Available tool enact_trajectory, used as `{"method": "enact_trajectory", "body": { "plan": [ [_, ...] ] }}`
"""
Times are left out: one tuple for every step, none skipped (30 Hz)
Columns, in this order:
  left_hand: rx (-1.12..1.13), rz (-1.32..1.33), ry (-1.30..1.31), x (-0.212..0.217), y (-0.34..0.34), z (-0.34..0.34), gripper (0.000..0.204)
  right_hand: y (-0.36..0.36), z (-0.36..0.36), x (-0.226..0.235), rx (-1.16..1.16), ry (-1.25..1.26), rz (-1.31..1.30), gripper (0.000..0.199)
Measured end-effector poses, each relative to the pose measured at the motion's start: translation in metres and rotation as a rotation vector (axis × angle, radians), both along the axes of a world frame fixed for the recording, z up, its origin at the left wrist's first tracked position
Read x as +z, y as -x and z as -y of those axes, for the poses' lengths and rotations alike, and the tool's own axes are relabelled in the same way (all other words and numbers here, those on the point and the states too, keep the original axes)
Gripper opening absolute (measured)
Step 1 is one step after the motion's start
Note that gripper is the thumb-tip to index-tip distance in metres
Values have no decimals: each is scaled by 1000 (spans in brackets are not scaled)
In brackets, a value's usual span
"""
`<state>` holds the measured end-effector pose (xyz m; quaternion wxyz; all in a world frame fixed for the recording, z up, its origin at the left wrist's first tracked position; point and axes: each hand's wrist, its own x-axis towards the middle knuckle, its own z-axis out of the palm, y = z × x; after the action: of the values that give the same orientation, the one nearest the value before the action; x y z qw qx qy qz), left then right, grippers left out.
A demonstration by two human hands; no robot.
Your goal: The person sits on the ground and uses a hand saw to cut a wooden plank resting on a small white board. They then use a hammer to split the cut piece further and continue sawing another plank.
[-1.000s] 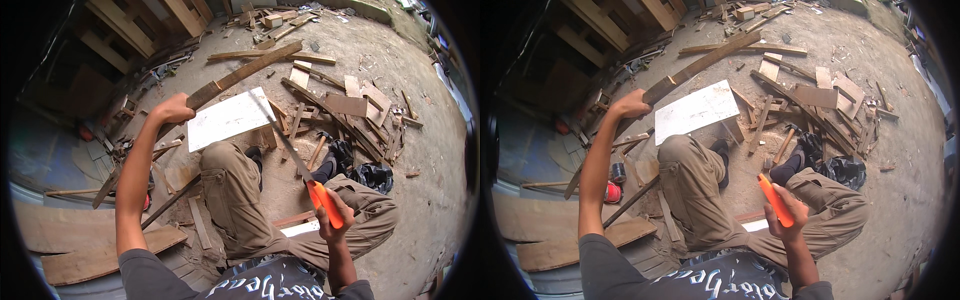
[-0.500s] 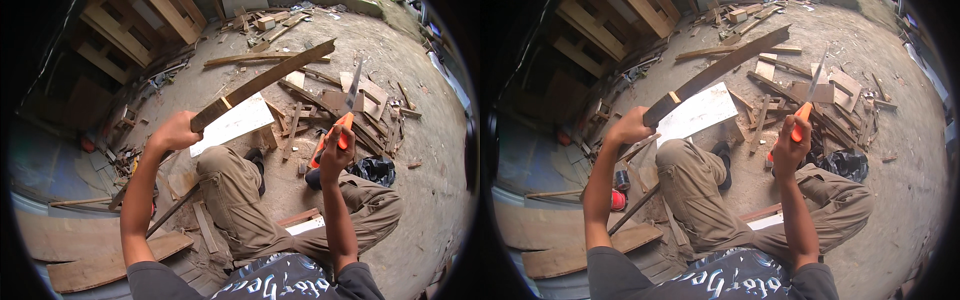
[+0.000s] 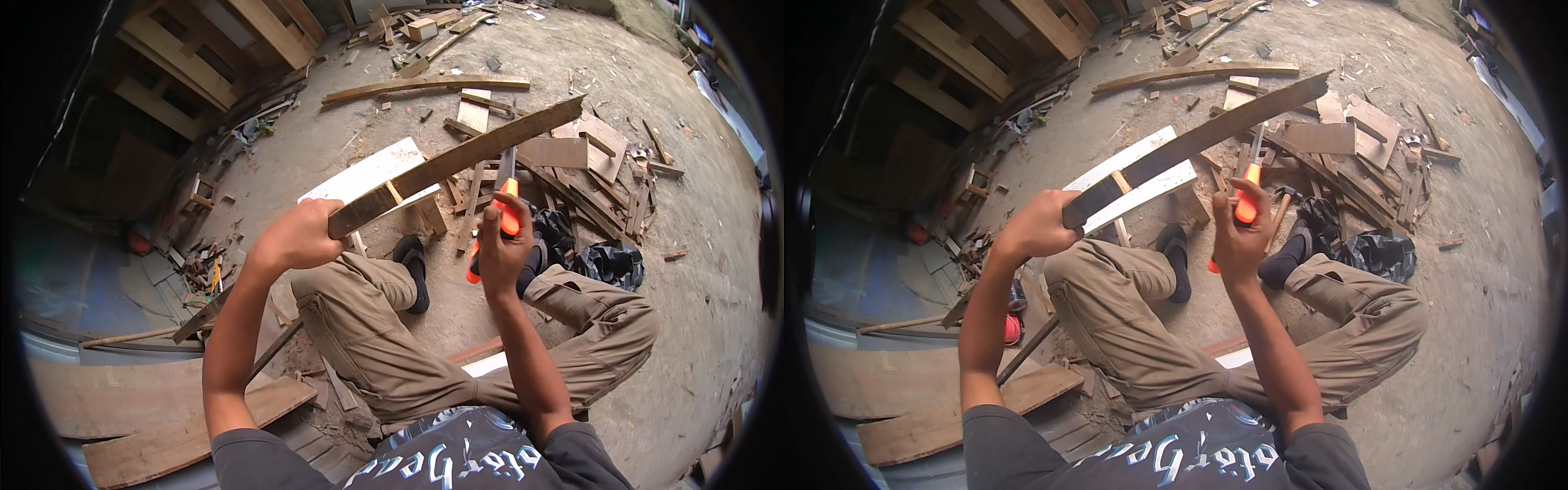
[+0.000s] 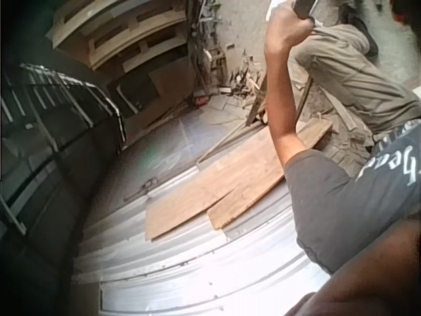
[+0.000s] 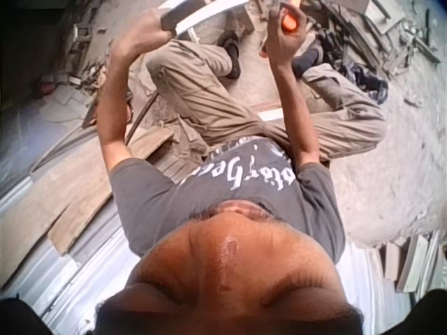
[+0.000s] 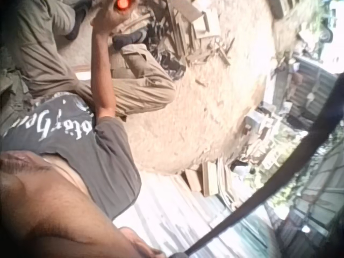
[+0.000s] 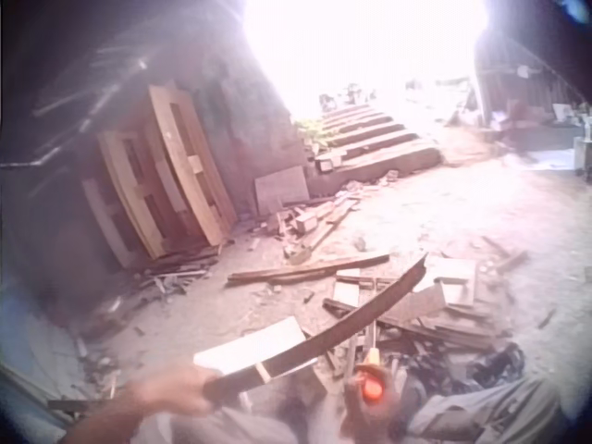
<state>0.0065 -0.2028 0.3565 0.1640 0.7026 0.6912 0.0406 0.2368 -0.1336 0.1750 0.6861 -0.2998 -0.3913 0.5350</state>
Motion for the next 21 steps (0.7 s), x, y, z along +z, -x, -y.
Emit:
{"method": "enact_trajectory", "body": {
  "plan": [
    [-12,-36,-17,-3,-3,2,25,7,5,7,80,28,-51,36],
    [-23,-72,-35,-6,-8,4,25,16,10,17,161,56,-101,40],
    [16,-103,8,-5,-16,5,23,26,15,24,185,57,-159,45],
    [37,-143,34,-8,-20,5,25,35,17,27,218,64,-149,47],
    [57,-182,59,-12,-22,5,27,42,22,30,254,67,-143,49],
    [76,-222,83,-14,-25,5,29,48,26,34,286,71,-135,51],
    [80,-214,74,-12,-29,5,29,51,28,37,312,73,-118,53],
    [88,-216,71,-14,-29,5,29,56,30,41,338,64,-67,52],
    [94,-218,69,-15,-30,5,29,58,31,41,362,98,-101,48],
    [103,-220,67,-16,-30,7,29,60,33,41,389,132,-136,45],
    [101,-216,68,-19,-28,8,27,60,34,42,408,152,-162,43],
    [99,-211,70,-24,-25,8,25,58,34,42,419,162,-164,41],
    [96,-205,71,-30,-21,10,24,57,34,41,432,172,-165,40],
    [86,-177,65,-35,-18,11,24,56,35,41,446,184,-167,38],
    [75,-149,59,-41,-16,12,24,54,36,40,457,193,-146,39],
    [64,-120,57,-44,-16,13,24,52,37,40,468,206,-124,39],
    [75,-95,57,-44,-17,14,24,51,37,40,452,197,-119,39],
    [87,-70,57,-41,-19,14,25,52,37,42,437,188,-114,39],
    [101,-45,54,-39,-21,13,25,52,35,45,429,179,-113,40],
    [101,-68,78,-38,-21,12,26,52,36,46,421,176,-112,40],
    [102,-90,102,-37,-22,10,27,51,37,47,420,177,-114,40]
  ]
}}
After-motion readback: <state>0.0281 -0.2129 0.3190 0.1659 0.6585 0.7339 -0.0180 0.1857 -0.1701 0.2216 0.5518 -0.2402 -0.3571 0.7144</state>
